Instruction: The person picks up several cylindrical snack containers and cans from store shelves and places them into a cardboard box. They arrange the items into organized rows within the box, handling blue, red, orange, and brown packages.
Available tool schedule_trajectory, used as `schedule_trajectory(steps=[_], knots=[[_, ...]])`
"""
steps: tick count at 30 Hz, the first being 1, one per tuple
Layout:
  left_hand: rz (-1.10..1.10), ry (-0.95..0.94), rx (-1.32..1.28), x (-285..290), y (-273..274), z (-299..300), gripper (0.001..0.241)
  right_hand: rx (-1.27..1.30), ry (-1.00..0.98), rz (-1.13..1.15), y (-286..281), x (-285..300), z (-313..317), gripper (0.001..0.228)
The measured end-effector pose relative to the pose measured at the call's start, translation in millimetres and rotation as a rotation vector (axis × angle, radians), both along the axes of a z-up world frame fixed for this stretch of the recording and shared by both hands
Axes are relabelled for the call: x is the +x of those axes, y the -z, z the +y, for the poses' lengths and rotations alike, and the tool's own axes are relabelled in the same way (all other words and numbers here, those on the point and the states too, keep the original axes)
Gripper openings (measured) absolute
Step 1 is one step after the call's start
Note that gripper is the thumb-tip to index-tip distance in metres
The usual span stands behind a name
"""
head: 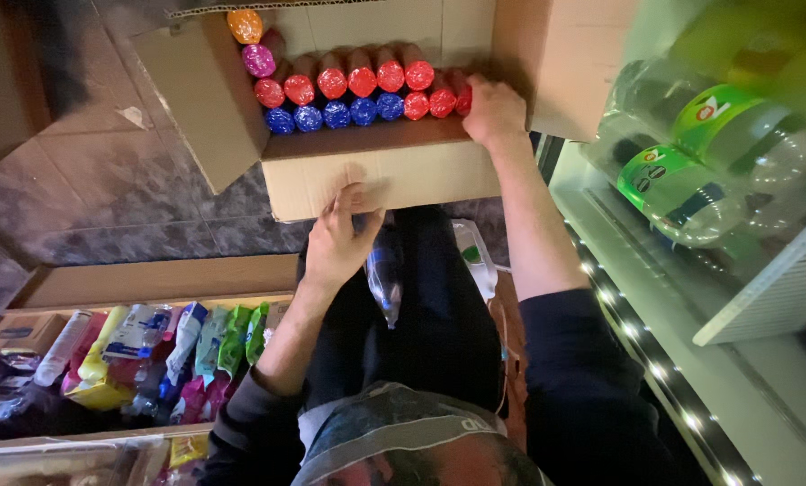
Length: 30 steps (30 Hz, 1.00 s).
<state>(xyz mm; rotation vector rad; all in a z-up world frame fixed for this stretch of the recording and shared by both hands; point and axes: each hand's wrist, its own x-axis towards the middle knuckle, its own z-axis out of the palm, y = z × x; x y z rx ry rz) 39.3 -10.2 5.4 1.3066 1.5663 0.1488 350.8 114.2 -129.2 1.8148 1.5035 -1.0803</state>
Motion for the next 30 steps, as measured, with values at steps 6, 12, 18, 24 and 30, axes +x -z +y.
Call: schedule_trajectory(steps=[6,12,18,24,30], knots=[[0.060,0.019,-0.085,1.8,-10.9,6.5,0.050,-0.023,0.070,-0.007,11.8,12.8,-1.4,0.041],[0.034,0.007,-0.033,-8.0,-7.9,1.2,0.050,0.138,0.244,0.094,11.5,27.9,-14.2,0.064],[0.047,0.033,-0.048,-15.5,-28.6,4.0,0.055,0.169,0.246,0.107,-21.4,23.6,-23.1,0.048],[0.034,0.058,0.010,-30.3,-57.6,5.3,0.056,0.137,0.388,0.123,-155.4,-25.6,-18.5,0.047],[0.076,0.129,0.005,-49.9,-127.6,15.3,0.058,0.180,0.121,0.054,-169.1,-56.5,-84.0,0.042]])
